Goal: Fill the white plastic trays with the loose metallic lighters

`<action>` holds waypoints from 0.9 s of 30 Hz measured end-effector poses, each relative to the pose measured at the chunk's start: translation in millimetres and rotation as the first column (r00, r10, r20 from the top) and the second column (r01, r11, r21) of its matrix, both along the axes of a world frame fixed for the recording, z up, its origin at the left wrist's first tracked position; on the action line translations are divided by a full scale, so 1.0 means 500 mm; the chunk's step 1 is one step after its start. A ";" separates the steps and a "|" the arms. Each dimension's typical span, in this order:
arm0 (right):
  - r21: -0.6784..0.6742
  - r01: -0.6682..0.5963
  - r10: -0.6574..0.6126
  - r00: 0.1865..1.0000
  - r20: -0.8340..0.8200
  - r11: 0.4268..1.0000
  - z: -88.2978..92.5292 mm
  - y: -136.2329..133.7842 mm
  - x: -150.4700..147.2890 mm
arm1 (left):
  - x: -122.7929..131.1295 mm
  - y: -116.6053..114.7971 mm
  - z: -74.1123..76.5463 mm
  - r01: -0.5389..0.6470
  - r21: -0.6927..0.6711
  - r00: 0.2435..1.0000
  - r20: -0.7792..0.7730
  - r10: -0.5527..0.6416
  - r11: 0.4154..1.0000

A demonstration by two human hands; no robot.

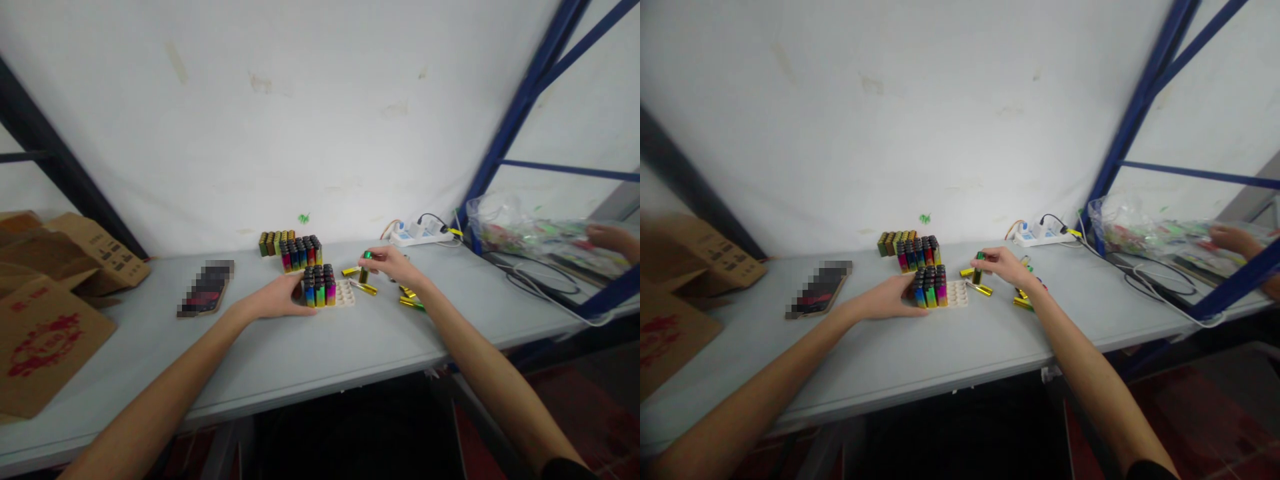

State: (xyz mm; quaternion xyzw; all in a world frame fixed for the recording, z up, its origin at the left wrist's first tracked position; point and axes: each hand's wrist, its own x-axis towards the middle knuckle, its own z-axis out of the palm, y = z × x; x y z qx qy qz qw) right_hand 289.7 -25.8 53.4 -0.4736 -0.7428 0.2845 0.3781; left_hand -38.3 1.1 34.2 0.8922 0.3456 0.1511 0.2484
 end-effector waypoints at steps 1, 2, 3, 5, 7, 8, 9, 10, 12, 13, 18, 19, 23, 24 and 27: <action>0.010 0.001 -0.001 1.000 -0.014 1.000 0.000 -0.003 -0.006 | 0.000 0.000 0.000 -0.002 0.001 1.000 0.000 0.002 1.000; 0.021 -0.006 0.006 1.000 -0.019 1.000 0.000 -0.006 -0.012 | 0.000 0.000 0.001 -0.003 0.002 1.000 0.001 0.003 1.000; 0.025 -0.023 0.024 0.999 -0.027 0.999 0.000 -0.009 -0.019 | 0.000 -0.001 0.001 -0.003 0.001 1.000 0.004 0.003 1.000; -0.009 -0.097 0.096 0.993 -0.070 0.995 -0.003 -0.014 -0.033 | 0.001 -0.001 0.002 -0.002 -0.008 1.000 0.011 0.002 1.000; -0.062 -0.172 0.162 0.977 -0.140 0.983 -0.008 -0.016 -0.047 | 0.001 -0.001 0.002 -0.002 -0.022 1.000 0.018 0.002 1.000; -0.079 -0.182 0.166 0.970 -0.179 0.980 -0.013 -0.015 -0.054 | 0.001 -0.001 0.003 0.001 -0.029 1.000 0.020 0.000 1.000; -0.086 -0.171 0.150 0.966 -0.212 0.981 -0.018 -0.014 -0.060 | 0.001 -0.001 0.003 0.004 -0.036 1.000 0.023 -0.003 0.999; -0.084 -0.146 0.122 0.964 -0.237 0.986 -0.023 -0.011 -0.066 | 0.001 -0.001 0.003 0.009 -0.043 1.000 0.027 -0.008 0.999; -0.094 -0.094 0.063 0.956 -0.286 0.991 -0.036 -0.004 -0.077 | 0.000 0.000 0.003 0.019 -0.053 0.999 0.030 -0.017 0.998; -0.116 -0.089 0.048 0.948 -0.315 0.989 -0.041 0.000 -0.081 | 0.000 0.000 0.004 0.021 -0.058 0.999 0.027 -0.020 0.998; -0.236 -0.037 -0.065 0.909 -0.412 0.971 -0.057 0.007 -0.100 | -0.004 0.002 0.006 0.019 -0.093 1.000 0.016 -0.018 0.995; -0.235 0.001 -0.099 0.910 -0.403 0.972 -0.058 0.006 -0.103 | -0.005 0.002 0.007 0.019 -0.097 1.000 0.015 -0.017 0.995; -0.222 0.058 -0.137 0.923 -0.361 0.973 -0.063 -0.001 -0.112 | -0.007 0.003 0.012 0.008 -0.112 1.000 -0.007 -0.009 0.994; -0.224 0.056 -0.135 0.924 -0.357 0.973 -0.065 -0.002 -0.112 | -0.007 0.003 0.013 0.005 -0.110 1.000 -0.015 -0.007 0.994; -0.228 0.043 -0.125 0.924 -0.362 0.973 -0.069 -0.003 -0.112 | -0.008 0.005 0.015 0.006 -0.095 0.999 -0.032 -0.009 0.995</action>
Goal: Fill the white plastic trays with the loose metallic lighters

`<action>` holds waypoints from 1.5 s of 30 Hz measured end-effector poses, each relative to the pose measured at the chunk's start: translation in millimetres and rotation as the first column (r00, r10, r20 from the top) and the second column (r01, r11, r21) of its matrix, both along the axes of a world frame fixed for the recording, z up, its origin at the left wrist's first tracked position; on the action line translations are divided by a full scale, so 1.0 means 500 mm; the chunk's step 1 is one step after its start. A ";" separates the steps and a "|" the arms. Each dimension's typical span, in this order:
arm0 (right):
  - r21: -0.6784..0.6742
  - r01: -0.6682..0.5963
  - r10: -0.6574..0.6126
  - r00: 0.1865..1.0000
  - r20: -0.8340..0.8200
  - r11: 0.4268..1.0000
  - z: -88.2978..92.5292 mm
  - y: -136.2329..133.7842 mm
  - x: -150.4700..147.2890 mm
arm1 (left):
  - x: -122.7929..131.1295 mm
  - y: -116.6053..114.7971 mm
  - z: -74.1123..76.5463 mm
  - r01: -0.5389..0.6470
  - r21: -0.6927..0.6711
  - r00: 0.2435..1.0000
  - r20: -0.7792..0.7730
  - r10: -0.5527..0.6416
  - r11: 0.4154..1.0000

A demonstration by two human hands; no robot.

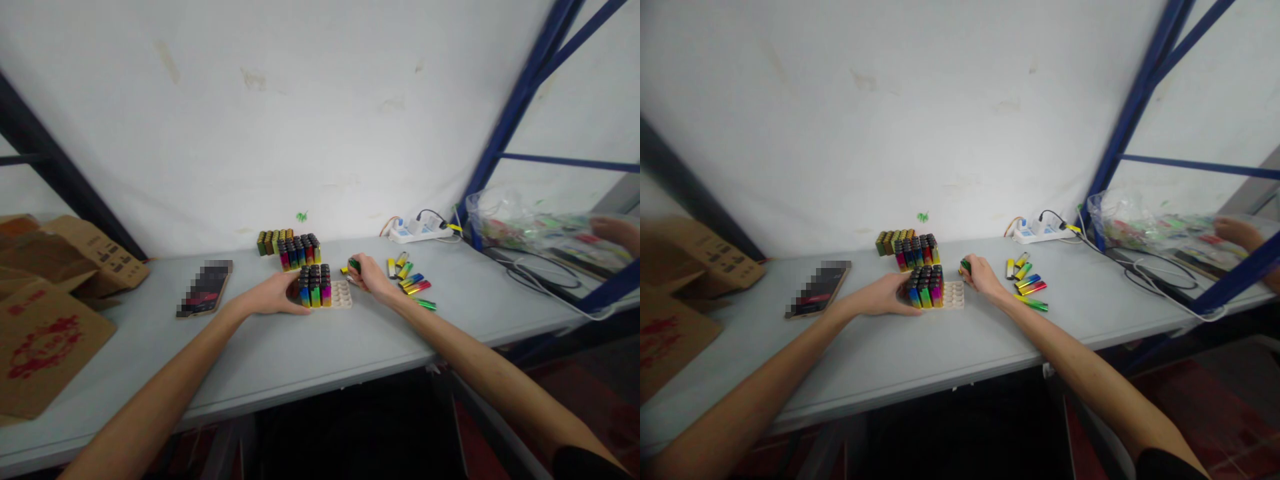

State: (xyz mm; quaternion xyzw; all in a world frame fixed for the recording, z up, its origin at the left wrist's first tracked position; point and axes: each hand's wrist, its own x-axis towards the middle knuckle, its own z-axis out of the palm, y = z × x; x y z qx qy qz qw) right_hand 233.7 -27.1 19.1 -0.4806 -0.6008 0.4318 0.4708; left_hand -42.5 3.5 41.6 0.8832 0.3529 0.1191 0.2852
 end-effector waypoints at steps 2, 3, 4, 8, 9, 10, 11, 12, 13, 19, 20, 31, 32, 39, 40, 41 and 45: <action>-0.006 -0.001 0.001 1.000 -0.022 1.000 -0.001 0.000 0.000 | -0.001 0.002 -0.001 0.004 0.004 1.000 -0.005 -0.004 1.000; -0.014 -0.004 0.003 0.999 -0.042 1.000 0.000 0.001 -0.001 | -0.001 0.003 -0.001 0.006 0.008 1.000 -0.005 -0.006 1.000; -0.024 -0.014 0.012 0.998 -0.069 1.000 0.001 0.001 -0.002 | -0.001 0.004 -0.002 0.008 0.017 1.000 -0.005 -0.008 1.000; -0.011 -0.100 0.096 0.977 -0.192 0.995 0.007 0.004 -0.007 | -0.003 0.006 -0.004 0.018 0.066 1.000 -0.006 -0.018 0.998; 0.018 -0.114 0.116 0.975 -0.189 0.993 0.009 0.005 -0.007 | -0.003 0.007 -0.004 0.018 0.071 1.000 -0.012 -0.017 0.997; 0.053 -0.118 0.126 0.978 -0.164 0.992 0.010 0.005 -0.007 | -0.004 0.007 -0.004 0.016 0.072 1.000 -0.020 -0.015 0.997; 0.094 -0.120 0.131 0.984 -0.122 0.988 0.012 0.005 -0.006 | -0.004 0.007 -0.003 0.014 0.073 1.000 -0.028 -0.012 0.997; 0.132 -0.124 0.135 0.988 -0.075 0.983 0.013 0.004 -0.005 | -0.005 0.007 -0.003 0.012 0.073 0.999 -0.034 -0.010 0.997; 0.162 -0.134 0.141 0.989 -0.035 0.978 0.013 0.004 -0.003 | -0.005 0.008 -0.002 0.012 0.073 0.999 -0.039 -0.009 0.997; 0.159 -0.103 0.112 0.992 -0.053 0.982 0.002 0.001 0.001 | -0.006 0.006 0.004 0.016 0.038 0.999 -0.050 -0.014 0.999; 0.151 -0.077 0.087 0.994 -0.060 0.986 -0.002 0.002 0.000 | -0.005 0.006 0.004 0.016 0.033 0.999 -0.047 -0.014 0.999; 0.371 -0.091 -0.052 0.932 0.359 0.924 -0.003 0.001 0.001 | -0.005 0.009 0.005 0.003 0.013 0.998 -0.055 -0.002 1.000; 0.382 -0.117 -0.042 0.922 0.384 0.917 -0.001 0.000 0.001 | -0.006 0.010 0.005 0.008 0.014 0.999 -0.050 -0.007 1.000; 0.374 -0.167 -0.036 0.878 0.478 0.912 -0.012 0.005 -0.005 | -0.021 0.032 -0.005 0.023 0.011 0.999 -0.046 -0.023 1.000; 0.357 -0.192 -0.010 0.869 0.494 0.914 -0.011 0.006 -0.003 | -0.023 0.034 -0.007 0.021 0.003 0.999 -0.044 -0.021 1.000; 0.334 -0.227 0.026 0.859 0.512 0.915 -0.008 0.006 0.000 | -0.024 0.035 -0.009 0.016 -0.002 0.999 -0.043 -0.017 1.000; 0.341 -0.273 0.063 0.854 0.517 0.900 0.021 0.003 0.032 | -0.014 0.030 -0.015 -0.014 0.031 1.000 -0.027 0.015 0.999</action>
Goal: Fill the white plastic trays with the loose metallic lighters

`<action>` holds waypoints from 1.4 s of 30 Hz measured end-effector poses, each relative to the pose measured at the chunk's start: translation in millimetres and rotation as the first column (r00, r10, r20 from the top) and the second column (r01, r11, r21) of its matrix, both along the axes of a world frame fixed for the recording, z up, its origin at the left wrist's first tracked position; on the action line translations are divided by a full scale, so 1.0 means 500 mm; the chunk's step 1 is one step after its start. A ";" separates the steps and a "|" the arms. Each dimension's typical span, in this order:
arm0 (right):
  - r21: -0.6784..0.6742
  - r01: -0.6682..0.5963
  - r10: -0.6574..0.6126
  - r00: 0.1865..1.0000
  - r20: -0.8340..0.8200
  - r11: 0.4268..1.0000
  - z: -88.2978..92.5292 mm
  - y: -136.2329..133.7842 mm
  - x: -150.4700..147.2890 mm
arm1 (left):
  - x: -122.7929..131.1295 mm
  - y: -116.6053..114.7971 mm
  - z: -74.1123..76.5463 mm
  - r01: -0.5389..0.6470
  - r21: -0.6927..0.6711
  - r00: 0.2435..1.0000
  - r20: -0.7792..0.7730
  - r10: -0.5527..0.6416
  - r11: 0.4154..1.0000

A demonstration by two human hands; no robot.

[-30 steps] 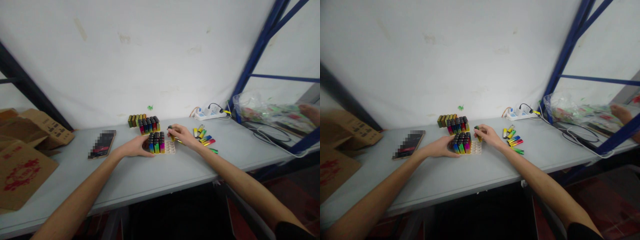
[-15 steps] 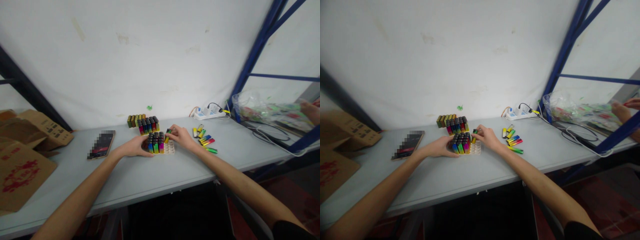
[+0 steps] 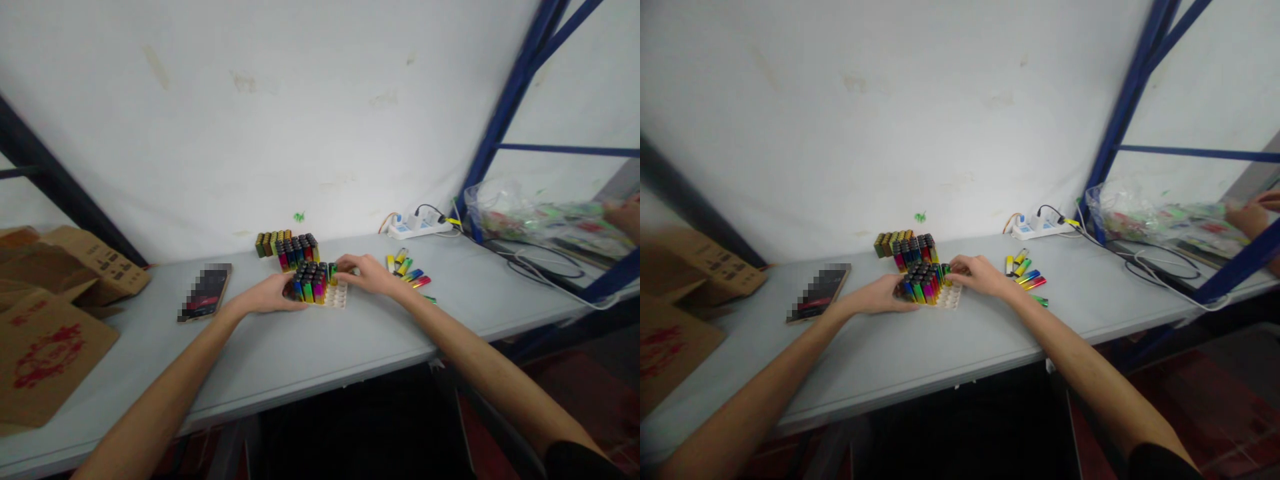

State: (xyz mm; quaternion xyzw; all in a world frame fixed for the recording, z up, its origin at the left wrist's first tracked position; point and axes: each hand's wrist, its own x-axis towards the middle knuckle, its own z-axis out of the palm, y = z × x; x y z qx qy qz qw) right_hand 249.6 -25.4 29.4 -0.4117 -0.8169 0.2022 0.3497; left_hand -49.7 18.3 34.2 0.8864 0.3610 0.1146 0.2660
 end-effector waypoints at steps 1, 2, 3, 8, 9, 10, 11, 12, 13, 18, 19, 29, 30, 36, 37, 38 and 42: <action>0.043 0.042 -0.042 0.999 -0.013 0.998 0.009 0.000 0.012 | 0.005 -0.003 -0.002 -0.019 0.030 1.000 0.013 0.019 0.999; 0.086 0.100 -0.098 0.995 -0.024 0.991 0.016 0.001 0.024 | 0.010 -0.005 -0.003 -0.044 0.064 0.999 0.030 0.042 0.997; 0.119 0.156 -0.155 0.988 -0.024 0.980 0.022 0.003 0.038 | 0.014 -0.008 -0.005 -0.070 0.093 0.997 0.049 0.065 0.993; 0.012 0.208 -0.207 0.966 0.157 0.978 0.018 0.012 0.089 | 0.020 -0.008 -0.007 -0.103 0.074 0.991 0.097 0.096 0.992; -0.047 0.193 -0.181 0.964 0.194 0.980 0.012 0.012 0.093 | 0.018 -0.007 -0.006 -0.101 0.057 0.991 0.097 0.095 0.993; -0.104 0.181 -0.155 0.964 0.216 0.978 0.007 0.013 0.095 | 0.016 -0.006 -0.004 -0.100 0.041 0.991 0.095 0.096 0.994; -0.150 0.170 -0.133 0.965 0.226 0.974 0.003 0.013 0.095 | 0.014 -0.005 -0.002 -0.099 0.023 0.991 0.091 0.096 0.995; -0.179 0.159 -0.117 0.967 0.226 0.971 0.000 0.013 0.094 | 0.013 -0.004 0.000 -0.095 0.005 0.992 0.088 0.094 0.995; -0.190 0.147 -0.104 0.970 0.220 0.971 -0.001 0.013 0.091 | 0.012 -0.003 0.001 -0.089 -0.011 0.992 0.086 0.089 0.996; -0.042 0.064 -0.056 0.984 0.171 0.997 0.012 0.011 0.072 | 0.013 -0.004 0.001 -0.068 -0.022 0.993 0.098 0.070 0.997; -0.024 0.056 -0.052 0.987 0.153 0.998 0.015 0.009 0.068 | 0.013 -0.005 0.000 -0.068 -0.017 0.993 0.099 0.069 0.998; -0.421 0.006 -0.208 0.875 -0.437 0.907 0.012 -0.003 0.002 | 0.012 -0.007 -0.004 -0.067 0.022 0.994 0.090 0.064 0.998; -0.458 0.000 -0.245 0.845 -0.475 0.889 0.010 -0.001 -0.002 | 0.013 -0.008 -0.003 -0.071 0.028 0.994 0.089 0.069 0.997; -0.488 0.051 -0.334 0.791 -0.513 0.871 -0.001 0.004 -0.012 | 0.014 -0.011 0.001 -0.078 0.012 0.994 0.082 0.077 0.997; -0.481 0.056 -0.331 0.793 -0.511 0.875 -0.002 0.002 -0.014 | 0.014 -0.011 0.001 -0.078 0.007 0.994 0.083 0.077 0.997; -0.474 0.054 -0.324 0.796 -0.511 0.879 -0.003 0.001 -0.016 | 0.013 -0.011 0.001 -0.077 0.005 0.993 0.087 0.076 0.997; -0.461 0.026 -0.291 0.807 -0.514 0.887 -0.006 -0.004 -0.025 | 0.013 -0.011 0.001 -0.066 0.001 0.993 0.101 0.065 0.998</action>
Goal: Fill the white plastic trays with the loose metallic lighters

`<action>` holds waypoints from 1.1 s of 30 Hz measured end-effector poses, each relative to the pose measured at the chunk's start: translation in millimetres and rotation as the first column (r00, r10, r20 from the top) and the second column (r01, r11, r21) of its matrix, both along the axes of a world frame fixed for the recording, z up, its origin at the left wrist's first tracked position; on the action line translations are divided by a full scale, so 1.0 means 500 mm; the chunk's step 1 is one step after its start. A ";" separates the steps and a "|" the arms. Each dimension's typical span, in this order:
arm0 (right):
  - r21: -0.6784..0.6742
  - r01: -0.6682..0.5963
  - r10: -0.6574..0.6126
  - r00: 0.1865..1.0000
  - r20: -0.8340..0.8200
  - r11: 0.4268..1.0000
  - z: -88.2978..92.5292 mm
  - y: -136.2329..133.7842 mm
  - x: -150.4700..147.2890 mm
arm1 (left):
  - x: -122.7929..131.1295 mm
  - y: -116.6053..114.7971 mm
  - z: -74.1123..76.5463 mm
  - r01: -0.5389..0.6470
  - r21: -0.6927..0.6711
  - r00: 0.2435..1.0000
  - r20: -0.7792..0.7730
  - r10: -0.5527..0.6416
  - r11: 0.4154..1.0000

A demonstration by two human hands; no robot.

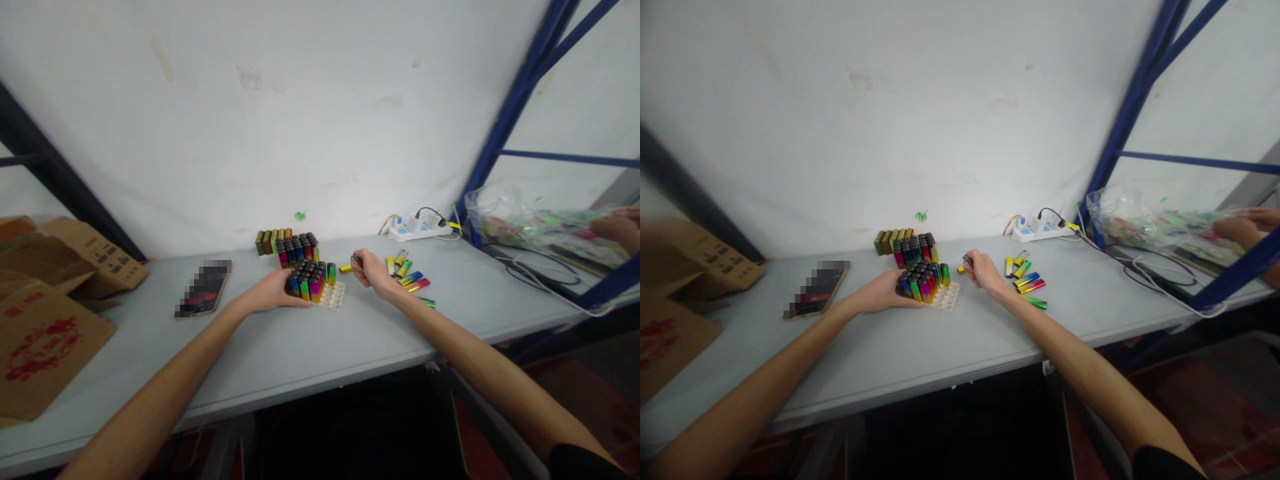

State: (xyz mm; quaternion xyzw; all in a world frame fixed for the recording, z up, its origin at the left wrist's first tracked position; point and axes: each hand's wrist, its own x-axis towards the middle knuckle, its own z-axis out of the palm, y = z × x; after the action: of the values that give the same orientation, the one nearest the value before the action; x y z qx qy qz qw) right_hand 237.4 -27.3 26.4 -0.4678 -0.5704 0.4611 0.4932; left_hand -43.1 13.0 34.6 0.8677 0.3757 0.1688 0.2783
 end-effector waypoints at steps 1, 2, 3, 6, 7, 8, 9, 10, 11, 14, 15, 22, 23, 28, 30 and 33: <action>0.003 -0.003 0.003 1.000 -0.001 1.000 0.000 0.000 -0.001 | 0.000 0.000 0.000 0.004 -0.006 1.000 0.001 -0.004 1.000; 0.006 -0.005 0.005 1.000 -0.004 1.000 0.000 0.000 -0.002 | 0.000 0.000 0.001 0.007 -0.013 1.000 -0.001 -0.007 1.000; 0.008 -0.003 0.003 1.000 -0.007 1.000 0.000 0.000 -0.002 | 0.000 0.000 0.001 0.008 -0.018 1.000 -0.003 -0.008 1.000; -0.013 0.004 -0.005 1.000 -0.011 1.000 0.001 0.002 0.000 | 0.000 -0.001 0.002 0.005 -0.016 1.000 -0.012 -0.005 1.000; -0.024 -0.010 0.009 1.000 -0.017 1.000 0.001 0.003 0.001 | 0.000 -0.001 0.002 0.004 -0.012 1.000 -0.015 -0.004 1.000; -0.031 -0.037 0.036 0.999 -0.027 0.999 0.002 0.004 0.002 | 0.000 -0.001 0.002 0.005 -0.009 1.000 -0.015 -0.005 1.000; -0.025 -0.069 0.068 0.997 -0.042 0.997 0.003 0.004 0.003 | 0.000 -0.001 0.002 0.009 -0.010 1.000 -0.012 -0.009 1.000; -0.001 -0.102 0.101 0.993 -0.054 0.995 0.004 0.004 0.003 | 0.000 0.000 0.001 0.015 -0.015 1.000 -0.007 -0.015 1.000; 0.039 -0.127 0.129 0.990 -0.051 0.991 0.004 0.003 0.004 | 0.000 0.000 0.000 0.021 -0.018 1.000 -0.002 -0.021 1.000; 0.202 -0.164 0.153 0.986 0.068 0.966 0.006 0.003 0.006 | 0.001 0.000 -0.002 0.038 0.001 0.999 0.014 -0.038 0.999; 0.253 -0.155 0.128 0.984 0.120 0.955 0.006 0.003 0.008 | 0.001 0.000 -0.002 0.039 0.017 0.999 0.016 -0.039 0.999; 0.412 -0.026 -0.117 0.941 0.318 0.911 0.005 0.003 0.024 | -0.001 0.002 -0.004 0.040 0.011 0.999 0.027 -0.040 0.999; 0.403 -0.043 -0.102 0.938 0.330 0.914 0.005 0.000 0.024 | -0.001 0.002 -0.005 0.038 0.008 0.999 0.029 -0.038 0.999; 0.408 -0.129 -0.060 0.905 0.420 0.904 0.002 -0.016 0.007 | 0.000 0.001 -0.006 0.037 0.003 0.999 0.030 -0.037 0.999; 0.420 -0.165 -0.071 0.868 0.492 0.893 0.001 -0.018 0.001 | 0.001 0.000 -0.004 0.037 -0.010 0.999 0.024 -0.037 0.999; 0.444 -0.199 -0.102 0.817 0.567 0.874 0.000 -0.019 -0.002 | 0.002 -0.002 -0.002 0.019 -0.006 1.000 0.008 -0.019 1.000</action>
State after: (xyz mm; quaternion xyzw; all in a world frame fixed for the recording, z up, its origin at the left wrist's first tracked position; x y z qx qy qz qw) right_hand 236.6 -36.9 26.5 -0.4306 -0.8008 0.1540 0.3868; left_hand -42.2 12.1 33.8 0.8698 0.3666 0.1685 0.2840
